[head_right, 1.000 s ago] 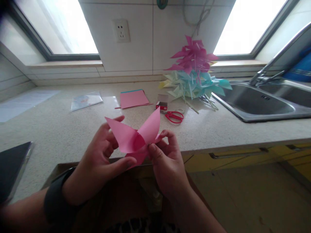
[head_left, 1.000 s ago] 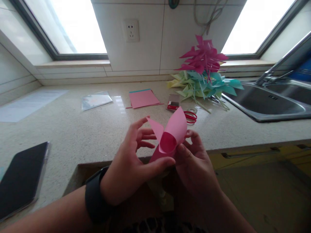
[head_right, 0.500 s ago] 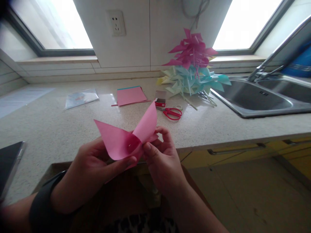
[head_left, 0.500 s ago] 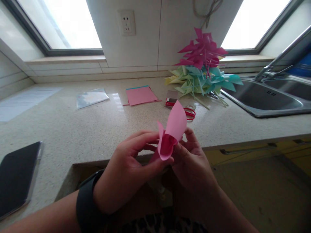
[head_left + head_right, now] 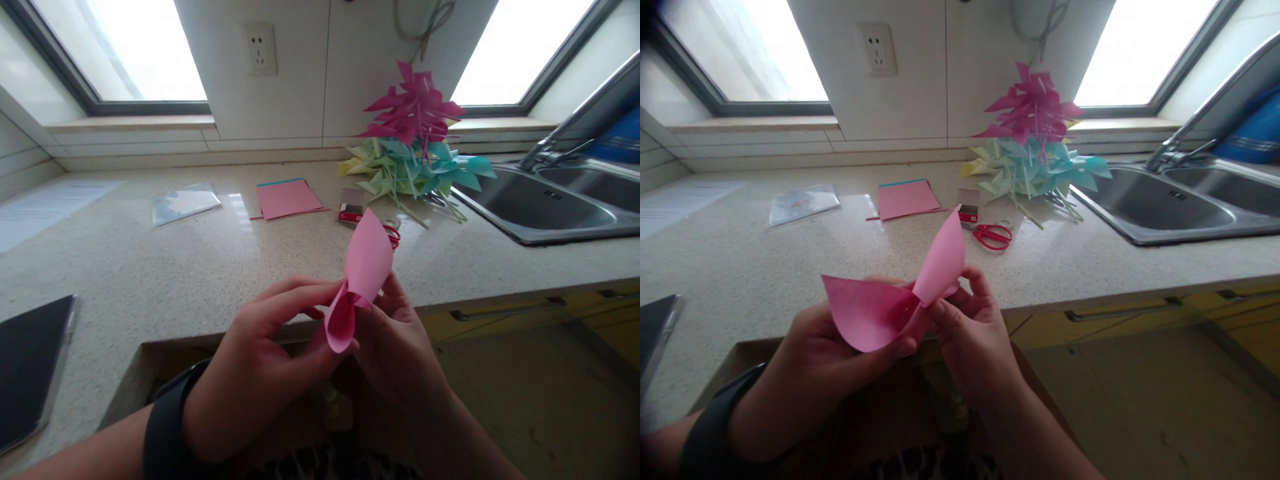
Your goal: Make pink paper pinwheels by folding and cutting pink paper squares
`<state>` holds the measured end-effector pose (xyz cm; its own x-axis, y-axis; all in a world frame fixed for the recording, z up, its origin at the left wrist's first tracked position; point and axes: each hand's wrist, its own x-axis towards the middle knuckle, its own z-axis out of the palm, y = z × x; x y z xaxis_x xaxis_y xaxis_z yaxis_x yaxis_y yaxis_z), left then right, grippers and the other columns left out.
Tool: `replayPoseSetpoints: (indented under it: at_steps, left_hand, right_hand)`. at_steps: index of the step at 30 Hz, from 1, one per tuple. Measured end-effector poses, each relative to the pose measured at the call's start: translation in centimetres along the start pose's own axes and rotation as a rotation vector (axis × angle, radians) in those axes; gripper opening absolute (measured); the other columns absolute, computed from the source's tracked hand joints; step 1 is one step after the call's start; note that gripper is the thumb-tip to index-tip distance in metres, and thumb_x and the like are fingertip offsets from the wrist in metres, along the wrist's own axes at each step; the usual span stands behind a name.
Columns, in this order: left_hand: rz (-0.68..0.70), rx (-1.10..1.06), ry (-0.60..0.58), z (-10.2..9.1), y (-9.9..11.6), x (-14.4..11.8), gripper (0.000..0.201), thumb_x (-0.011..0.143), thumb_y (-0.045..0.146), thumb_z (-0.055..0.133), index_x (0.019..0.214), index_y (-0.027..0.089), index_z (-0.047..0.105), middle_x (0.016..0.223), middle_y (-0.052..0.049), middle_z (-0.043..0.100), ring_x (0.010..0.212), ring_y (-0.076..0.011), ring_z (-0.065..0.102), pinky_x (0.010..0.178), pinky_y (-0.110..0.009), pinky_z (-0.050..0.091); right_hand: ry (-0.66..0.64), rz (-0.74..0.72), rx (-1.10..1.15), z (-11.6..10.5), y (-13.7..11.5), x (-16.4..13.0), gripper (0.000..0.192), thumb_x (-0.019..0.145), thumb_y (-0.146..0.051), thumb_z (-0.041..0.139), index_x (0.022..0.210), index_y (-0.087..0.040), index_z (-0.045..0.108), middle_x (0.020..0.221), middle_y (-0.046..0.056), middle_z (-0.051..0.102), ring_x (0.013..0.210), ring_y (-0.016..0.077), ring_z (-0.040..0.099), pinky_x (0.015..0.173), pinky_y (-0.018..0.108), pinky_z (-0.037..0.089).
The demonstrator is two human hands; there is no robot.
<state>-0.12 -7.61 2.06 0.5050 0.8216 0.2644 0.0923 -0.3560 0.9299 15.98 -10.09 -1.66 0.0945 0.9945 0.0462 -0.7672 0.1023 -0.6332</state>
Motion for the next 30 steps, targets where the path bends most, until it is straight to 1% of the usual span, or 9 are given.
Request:
replayPoseSetpoints:
  at_steps: [4, 10, 15, 18, 23, 28, 30]
  left_hand:
    - [0.01, -0.02, 0.0, 0.0, 0.2, -0.1, 0.043, 0.084, 0.02, 0.077, 0.118, 0.045, 0.069, 0.117, 0.009, 0.071, 0.101, -0.0114, 0.07, 0.089, -0.018, 0.055]
    - [0.003, -0.023, -0.03, 0.1, 0.7, 0.0, 0.039, 0.083, 0.018, 0.076, 0.118, 0.034, 0.071, 0.12, 0.003, 0.07, 0.105, -0.0161, 0.069, 0.091, -0.023, 0.056]
    - [0.037, 0.009, -0.018, 0.2, 1.1, 0.1, 0.034, 0.081, 0.016, 0.076, 0.113, 0.028, 0.073, 0.119, -0.001, 0.072, 0.105, -0.0197, 0.07, 0.09, -0.028, 0.058]
    - [0.045, 0.016, -0.014, 0.2, 1.3, 0.2, 0.032, 0.081, 0.015, 0.076, 0.11, 0.028, 0.074, 0.118, -0.001, 0.072, 0.103, -0.0191, 0.07, 0.09, -0.028, 0.059]
    - [0.04, 0.003, -0.027, 0.1, 1.3, 0.1, 0.035, 0.082, 0.015, 0.076, 0.114, 0.029, 0.073, 0.121, 0.0, 0.071, 0.104, -0.0184, 0.07, 0.09, -0.027, 0.059]
    - [0.043, -0.007, -0.045, 0.0, 1.3, -0.1, 0.032, 0.083, 0.017, 0.075, 0.113, 0.03, 0.074, 0.122, 0.0, 0.071, 0.105, -0.0173, 0.07, 0.089, -0.025, 0.059]
    - [0.042, -0.006, -0.055, 0.0, 1.4, 0.0, 0.035, 0.083, 0.017, 0.076, 0.115, 0.029, 0.074, 0.122, 0.0, 0.071, 0.105, -0.0171, 0.07, 0.088, -0.024, 0.059]
  right_hand:
    - [0.007, 0.0, 0.008, 0.1, -0.1, -0.2, 0.037, 0.076, -0.015, 0.084, 0.103, -0.03, 0.064, 0.082, -0.006, 0.073, 0.071, 0.0083, 0.069, 0.068, 0.017, 0.057]
    - [0.023, 0.01, -0.013, -0.2, 0.1, -0.3, 0.041, 0.074, -0.02, 0.087, 0.107, -0.03, 0.064, 0.085, -0.005, 0.074, 0.074, 0.0099, 0.069, 0.073, 0.022, 0.058]
    - [0.025, -0.013, -0.026, -0.2, 0.2, -0.2, 0.039, 0.074, -0.018, 0.087, 0.105, -0.03, 0.066, 0.085, -0.006, 0.074, 0.072, 0.0079, 0.068, 0.067, 0.016, 0.055]
    - [0.044, -0.014, -0.042, -0.1, 0.1, -0.2, 0.037, 0.075, -0.017, 0.086, 0.104, -0.031, 0.067, 0.086, -0.006, 0.074, 0.073, 0.0086, 0.068, 0.067, 0.018, 0.056]
    - [0.066, -0.014, -0.063, 0.0, 0.0, -0.5, 0.04, 0.073, -0.017, 0.087, 0.104, -0.033, 0.067, 0.088, -0.005, 0.074, 0.075, 0.0119, 0.069, 0.069, 0.023, 0.058]
    - [0.061, -0.013, -0.064, 0.5, -0.1, -0.8, 0.037, 0.073, -0.02, 0.087, 0.103, -0.031, 0.067, 0.084, -0.005, 0.073, 0.068, 0.0098, 0.066, 0.063, 0.019, 0.056]
    - [0.064, -0.008, -0.071, 0.5, -0.1, -0.9, 0.038, 0.072, -0.02, 0.088, 0.102, -0.03, 0.067, 0.083, -0.005, 0.073, 0.067, 0.0101, 0.066, 0.062, 0.019, 0.056]
